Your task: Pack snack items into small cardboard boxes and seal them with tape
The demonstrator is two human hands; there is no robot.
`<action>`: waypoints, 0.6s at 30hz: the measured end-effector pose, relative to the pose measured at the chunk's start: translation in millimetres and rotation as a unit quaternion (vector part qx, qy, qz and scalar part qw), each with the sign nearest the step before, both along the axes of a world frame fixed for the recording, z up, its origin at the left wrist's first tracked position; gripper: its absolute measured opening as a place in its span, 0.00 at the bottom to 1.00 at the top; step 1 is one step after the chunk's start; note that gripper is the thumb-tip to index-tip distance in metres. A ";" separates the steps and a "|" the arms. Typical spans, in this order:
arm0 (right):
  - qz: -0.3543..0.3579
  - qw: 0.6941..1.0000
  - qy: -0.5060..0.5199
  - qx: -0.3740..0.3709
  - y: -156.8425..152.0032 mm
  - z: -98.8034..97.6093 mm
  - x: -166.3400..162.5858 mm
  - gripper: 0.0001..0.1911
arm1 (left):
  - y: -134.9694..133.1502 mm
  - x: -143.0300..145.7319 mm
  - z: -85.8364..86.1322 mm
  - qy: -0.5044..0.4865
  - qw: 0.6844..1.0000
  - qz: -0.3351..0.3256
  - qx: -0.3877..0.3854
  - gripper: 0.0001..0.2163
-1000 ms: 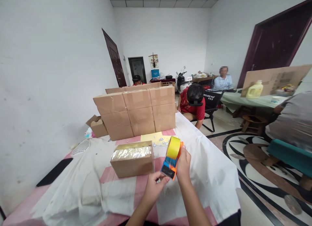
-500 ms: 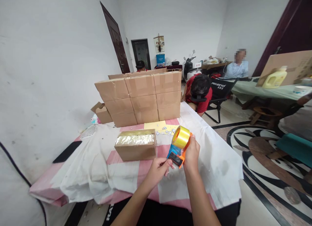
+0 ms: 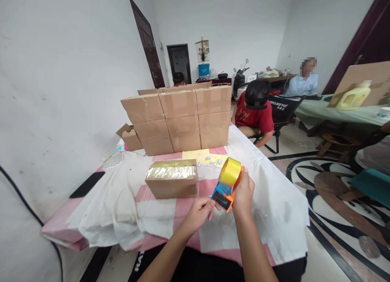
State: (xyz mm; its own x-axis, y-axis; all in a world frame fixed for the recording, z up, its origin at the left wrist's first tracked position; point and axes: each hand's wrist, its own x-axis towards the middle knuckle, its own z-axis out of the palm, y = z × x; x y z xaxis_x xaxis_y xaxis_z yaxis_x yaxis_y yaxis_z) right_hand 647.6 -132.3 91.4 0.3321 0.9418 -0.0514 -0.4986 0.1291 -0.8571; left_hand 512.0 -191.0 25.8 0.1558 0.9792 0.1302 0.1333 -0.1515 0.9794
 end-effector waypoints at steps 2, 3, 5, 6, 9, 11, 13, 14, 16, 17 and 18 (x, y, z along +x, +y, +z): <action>0.004 1.000 -0.007 -0.009 2.3 -2.6 -0.1 0.22 | 0.7 1.9 1.2 0.003 1.000 -0.003 -0.001 0.29; 0.005 1.000 -0.005 -0.013 3.9 -4.0 -0.4 0.22 | 0.7 2.9 2.4 0.003 1.000 -0.004 -0.004 0.27; 0.002 1.000 0.007 -0.017 7.0 -6.5 -1.2 0.21 | -0.1 4.2 5.6 0.005 1.000 0.003 -0.011 0.24; 0.000 1.000 0.015 -0.017 8.3 -7.3 -1.7 0.21 | -0.7 4.4 7.4 0.009 1.000 0.007 -0.014 0.23; 0.012 0.999 0.045 -0.007 9.9 -7.6 -3.3 0.22 | -2.7 2.9 12.7 0.042 0.999 0.013 -0.014 0.21; 0.025 0.998 0.064 0.002 9.4 -7.0 -4.2 0.22 | -4.2 1.2 16.4 0.067 0.998 0.012 -0.007 0.20; 0.031 0.996 0.078 0.010 8.5 -7.0 -4.8 0.21 | -6.1 0.2 20.3 0.081 0.997 0.013 -0.001 0.21; 0.031 0.996 0.082 0.011 8.1 -7.3 -5.1 0.21 | -7.1 0.0 22.1 0.085 0.996 0.016 0.002 0.20; 0.033 0.996 0.086 0.007 7.6 -8.4 -5.6 0.21 | -8.9 0.1 25.2 0.089 0.996 0.025 0.005 0.20; 0.033 0.996 0.083 0.004 7.4 -8.9 -5.9 0.22 | -9.6 0.3 26.3 0.090 0.996 0.029 0.004 0.20; 0.034 0.996 0.079 0.002 7.3 -9.3 -6.3 0.22 | -10.2 0.4 26.8 0.091 0.995 0.032 0.003 0.20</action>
